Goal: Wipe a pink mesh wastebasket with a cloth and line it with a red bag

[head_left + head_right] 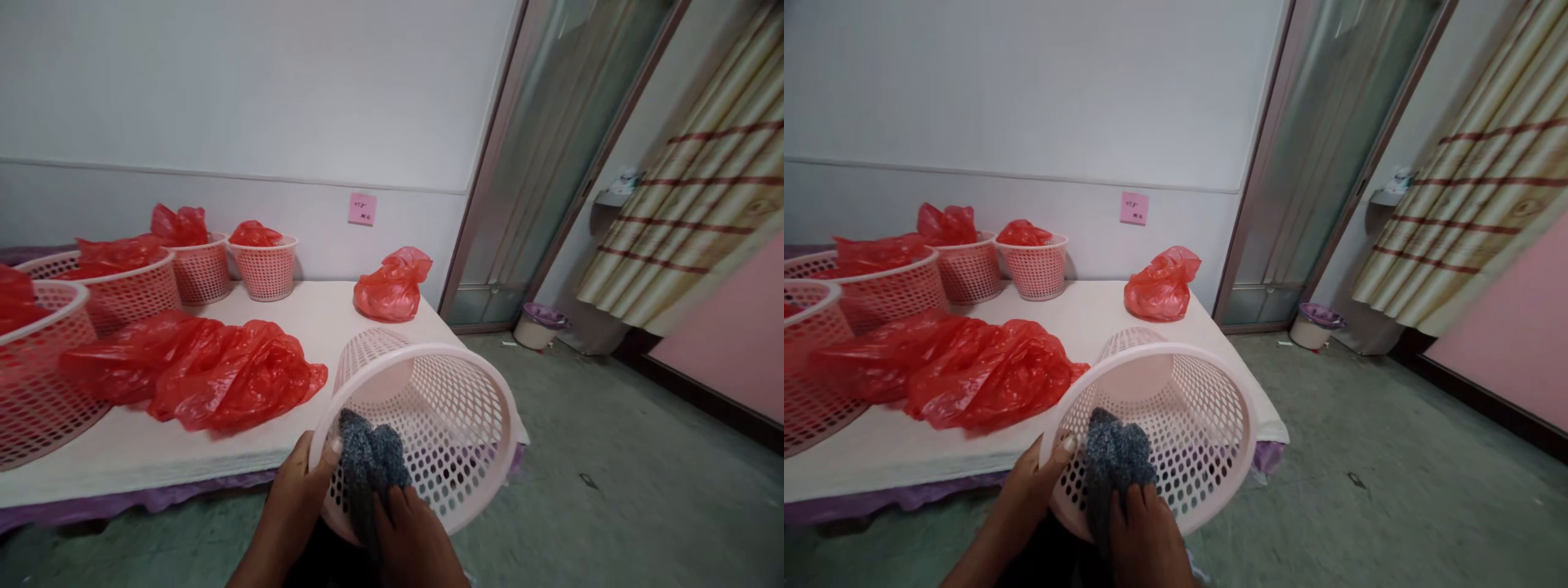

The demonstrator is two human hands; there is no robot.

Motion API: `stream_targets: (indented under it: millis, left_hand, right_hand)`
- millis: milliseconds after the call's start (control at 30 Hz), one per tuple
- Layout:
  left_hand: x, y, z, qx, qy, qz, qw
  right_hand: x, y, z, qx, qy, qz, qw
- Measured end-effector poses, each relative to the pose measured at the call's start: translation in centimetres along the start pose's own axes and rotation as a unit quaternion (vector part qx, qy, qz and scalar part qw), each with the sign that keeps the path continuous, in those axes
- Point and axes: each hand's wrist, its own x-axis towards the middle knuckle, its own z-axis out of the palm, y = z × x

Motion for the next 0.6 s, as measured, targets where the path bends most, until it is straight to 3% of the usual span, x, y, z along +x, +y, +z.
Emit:
stream_targets:
  millis: [100,233,367,467,600]
  left_hand:
    - [-1.3,-1.6,1.8,-0.074,0.000,-0.028,0.997]
    - [-2.5,-4.9,4.2,-0.217,0.053,-0.141,0.964]
    - [-2.5,-6.4,4.3,-0.277,0.033,-0.143,0.950]
    - [-2.3,-6.2,3.9,-0.263,0.034,-0.164,0.950]
    - [-2.3,-6.4,4.3,-0.220,0.089,-0.173,0.956]
  right_hand:
    - [0.7,-1.0,-2.4,0.065,0.011,0.012,0.998]
    - [1.5,-2.5,-5.3,0.200,0.044,0.049,0.978]
    - [1.7,-2.3,-5.6,0.273,0.048,0.017,0.961]
    - [1.6,-1.1,-4.6,0.254,0.011,0.003,0.967]
    - [2.5,1.6,-3.3,0.088,-0.041,0.069,0.993]
